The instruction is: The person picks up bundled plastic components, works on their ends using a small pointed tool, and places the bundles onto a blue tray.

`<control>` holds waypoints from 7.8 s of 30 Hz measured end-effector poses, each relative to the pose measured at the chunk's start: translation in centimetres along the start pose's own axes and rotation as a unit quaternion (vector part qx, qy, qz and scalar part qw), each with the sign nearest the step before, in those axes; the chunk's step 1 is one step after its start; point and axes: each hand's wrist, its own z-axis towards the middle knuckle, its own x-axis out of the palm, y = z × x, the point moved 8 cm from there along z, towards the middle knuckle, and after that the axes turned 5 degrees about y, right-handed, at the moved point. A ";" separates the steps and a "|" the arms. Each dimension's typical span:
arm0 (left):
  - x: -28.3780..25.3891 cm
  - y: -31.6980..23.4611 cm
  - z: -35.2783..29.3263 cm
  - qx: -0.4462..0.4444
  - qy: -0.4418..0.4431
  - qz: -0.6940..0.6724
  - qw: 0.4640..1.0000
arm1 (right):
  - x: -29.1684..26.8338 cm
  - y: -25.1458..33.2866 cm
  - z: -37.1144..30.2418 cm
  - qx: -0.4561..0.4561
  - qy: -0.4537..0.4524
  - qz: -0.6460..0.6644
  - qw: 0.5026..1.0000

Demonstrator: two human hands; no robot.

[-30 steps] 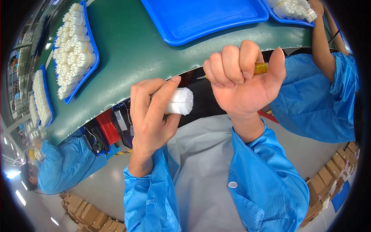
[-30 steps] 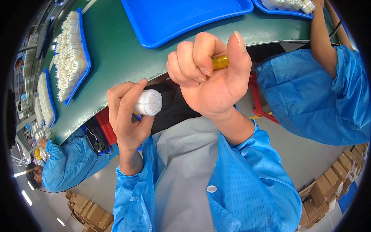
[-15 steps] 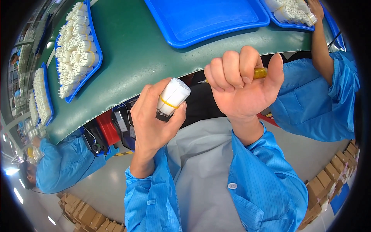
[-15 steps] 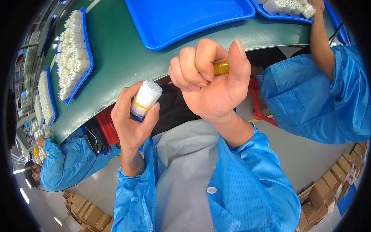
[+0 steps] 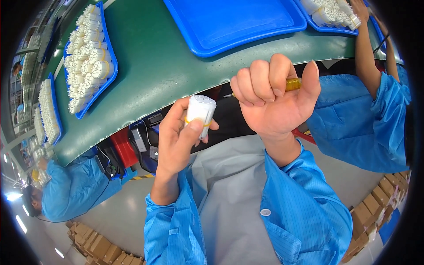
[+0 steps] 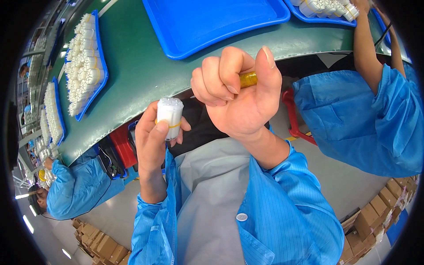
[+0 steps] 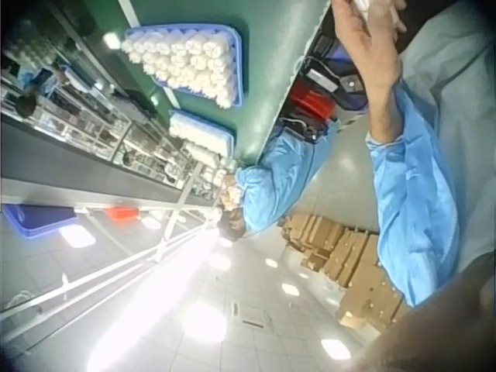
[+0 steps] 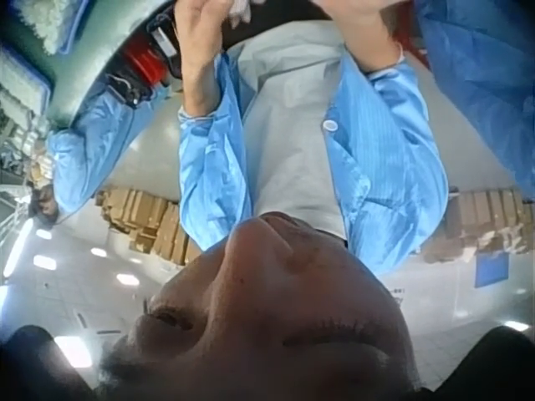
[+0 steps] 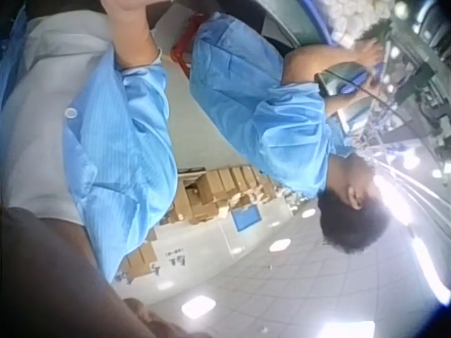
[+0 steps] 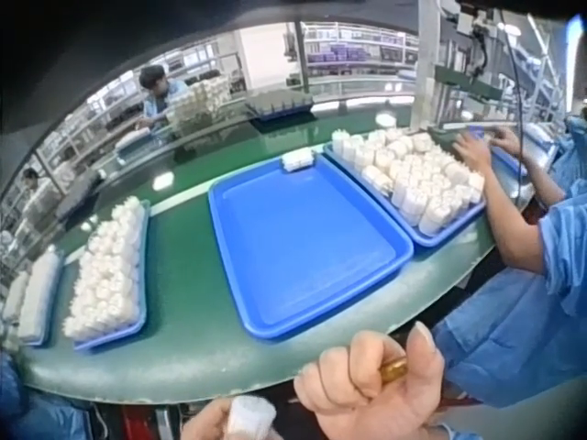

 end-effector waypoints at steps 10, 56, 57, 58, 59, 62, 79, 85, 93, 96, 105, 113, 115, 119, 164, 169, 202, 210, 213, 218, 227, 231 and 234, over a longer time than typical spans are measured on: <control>-2.2 -3.5 -1.5 0.081 0.025 -0.093 0.992 | 2.6 -1.5 1.5 0.004 0.004 0.031 1.000; -36.8 -18.4 -11.6 0.070 -0.417 0.470 0.775 | -0.9 2.1 28.7 0.000 0.060 -0.911 0.409; -36.4 -18.6 -11.1 0.072 -0.401 0.504 0.762 | -1.8 2.5 28.8 0.005 0.053 -0.922 0.384; -35.8 -19.1 -10.0 0.093 -0.404 0.487 0.769 | -3.5 3.9 29.0 0.025 0.044 -0.934 0.355; -36.5 -18.7 -10.9 0.119 -0.427 0.469 0.763 | -3.7 3.4 28.5 0.063 0.042 -0.943 0.325; -36.5 -17.3 -10.6 0.108 -0.400 0.420 0.808 | -4.0 3.6 27.6 0.085 0.050 -0.955 0.279; -13.7 -20.3 -12.7 0.396 -0.295 0.503 0.709 | 13.7 -6.8 16.6 0.113 0.276 -0.812 0.501; -5.6 -14.9 -8.4 0.313 -0.256 0.474 0.782 | 16.7 -10.7 8.9 0.174 0.317 -0.826 0.433; -7.8 -11.1 -7.7 0.245 -0.297 0.412 0.826 | 17.0 -10.1 6.0 0.234 0.283 -0.731 0.575; -6.1 -12.7 -7.7 0.259 -0.274 0.431 0.820 | 17.1 -7.7 5.8 0.227 0.222 -0.690 0.650; -3.7 -12.0 -1.9 0.290 -0.207 0.471 0.807 | 12.5 -3.4 4.5 0.210 0.157 -0.656 0.708; -4.4 -11.6 1.5 0.235 -0.203 0.487 0.816 | 8.6 -2.9 5.4 0.193 0.201 -0.624 0.730; -4.4 -11.3 2.1 0.210 -0.197 0.478 0.830 | 7.8 -2.4 5.1 0.218 0.177 -0.618 0.734; -4.1 -11.8 1.7 0.197 -0.200 0.470 0.837 | 7.4 -0.6 4.8 0.206 0.154 -0.621 0.740; -1.2 -3.9 -0.5 0.147 0.000 -0.221 0.964 | 3.6 -2.8 1.7 0.163 0.040 -0.413 0.895; -0.6 -4.0 -0.3 0.167 0.037 -0.260 0.950 | 3.0 -2.7 1.6 0.174 0.056 -0.443 0.878; 3.6 -8.8 -3.6 0.500 -0.040 0.431 0.750 | 2.0 -1.6 1.0 0.103 0.050 -0.422 0.899; 2.9 -8.8 -3.7 0.474 -0.107 0.494 0.722 | 1.9 -1.9 0.8 0.094 0.038 -0.414 0.905; 2.6 -8.8 -3.6 0.444 -0.114 0.513 0.726 | 1.7 -2.1 0.8 0.106 0.041 -0.420 0.900; 1.9 -8.6 -3.2 0.385 -0.129 0.534 0.742 | 1.6 -2.3 0.5 0.116 0.031 -0.400 0.909; 0.7 -8.0 -2.6 0.312 -0.162 0.500 0.791 | 0.9 -2.2 -0.1 0.095 0.028 -0.385 0.917; 0.2 -7.1 -2.4 0.291 -0.180 0.443 0.829 | 2.1 -0.5 -0.3 0.021 0.035 -0.142 0.989; 0.4 -6.6 -2.1 0.301 -0.173 0.417 0.840 | 4.3 1.0 -0.1 -0.008 0.074 -0.084 0.994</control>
